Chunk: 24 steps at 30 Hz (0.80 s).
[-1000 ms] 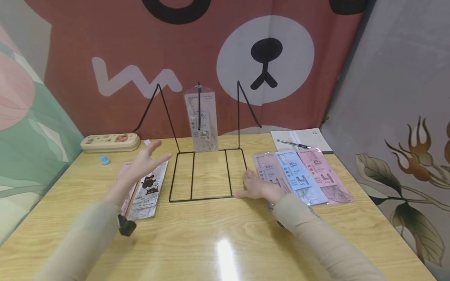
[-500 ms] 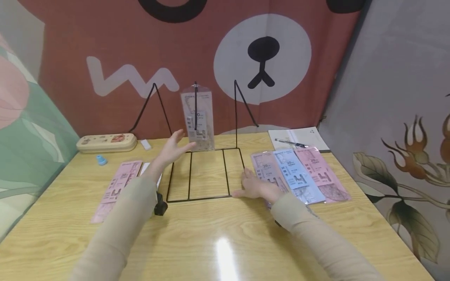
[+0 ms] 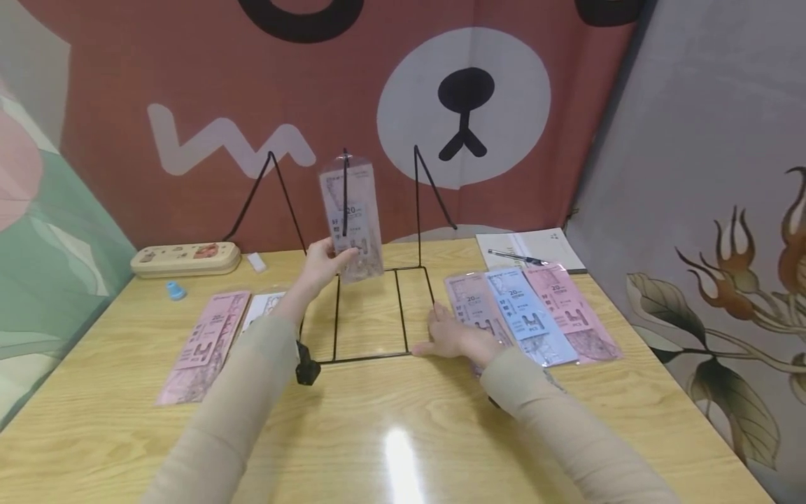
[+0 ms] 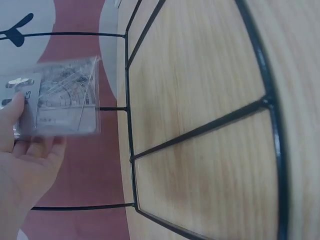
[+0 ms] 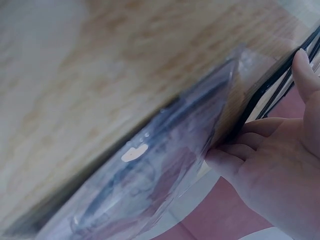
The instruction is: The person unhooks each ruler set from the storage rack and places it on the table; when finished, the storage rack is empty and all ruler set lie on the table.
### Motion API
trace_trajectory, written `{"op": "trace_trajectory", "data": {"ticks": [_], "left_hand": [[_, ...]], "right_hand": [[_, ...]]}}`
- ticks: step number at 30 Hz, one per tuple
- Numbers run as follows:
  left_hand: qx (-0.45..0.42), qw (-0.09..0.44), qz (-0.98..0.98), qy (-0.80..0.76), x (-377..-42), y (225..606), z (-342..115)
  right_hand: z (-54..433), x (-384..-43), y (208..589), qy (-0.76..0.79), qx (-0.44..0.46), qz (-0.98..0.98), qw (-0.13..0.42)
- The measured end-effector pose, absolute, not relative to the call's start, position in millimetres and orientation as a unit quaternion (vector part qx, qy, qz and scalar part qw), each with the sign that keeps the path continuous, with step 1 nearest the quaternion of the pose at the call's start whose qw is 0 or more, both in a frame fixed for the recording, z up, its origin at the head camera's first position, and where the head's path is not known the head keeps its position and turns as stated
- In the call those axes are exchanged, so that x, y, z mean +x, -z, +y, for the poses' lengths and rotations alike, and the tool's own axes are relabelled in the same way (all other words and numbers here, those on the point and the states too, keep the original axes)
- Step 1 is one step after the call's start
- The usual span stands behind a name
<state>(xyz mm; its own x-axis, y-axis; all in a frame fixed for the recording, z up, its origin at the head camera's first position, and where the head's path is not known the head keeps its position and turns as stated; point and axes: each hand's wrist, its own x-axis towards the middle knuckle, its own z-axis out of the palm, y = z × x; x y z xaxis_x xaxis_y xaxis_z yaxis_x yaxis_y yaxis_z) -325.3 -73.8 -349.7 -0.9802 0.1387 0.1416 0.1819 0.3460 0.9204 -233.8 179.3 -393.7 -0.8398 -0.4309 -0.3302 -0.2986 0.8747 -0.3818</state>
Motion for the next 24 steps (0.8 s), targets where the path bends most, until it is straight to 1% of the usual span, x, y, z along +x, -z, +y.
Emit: {"op": "trace_trajectory", "data": {"ticks": [3,8,11,16,20,24], "left_hand": [[-0.109,0.027,-0.824,0.555,-320,350,-75],[-0.133,0.026,-0.833,0.536,-303,354,-82],[-0.148,0.021,-0.835,0.529,-288,356,-89],[-0.187,0.018,-0.832,0.523,-253,356,-99],[-0.223,-0.013,-0.811,0.542,-222,357,-103],[-0.234,-0.043,-0.8,0.55,-194,357,-109]], "right_hand": [[180,-234,393,0.157,-0.189,0.947,0.205],[179,-234,392,0.158,-0.189,0.946,0.209],[178,-233,392,0.159,-0.19,0.945,0.212],[178,-232,391,0.16,-0.191,0.946,0.21],[179,-233,390,0.16,-0.194,0.945,0.209],[178,-233,391,0.157,-0.201,0.945,0.206]]}}
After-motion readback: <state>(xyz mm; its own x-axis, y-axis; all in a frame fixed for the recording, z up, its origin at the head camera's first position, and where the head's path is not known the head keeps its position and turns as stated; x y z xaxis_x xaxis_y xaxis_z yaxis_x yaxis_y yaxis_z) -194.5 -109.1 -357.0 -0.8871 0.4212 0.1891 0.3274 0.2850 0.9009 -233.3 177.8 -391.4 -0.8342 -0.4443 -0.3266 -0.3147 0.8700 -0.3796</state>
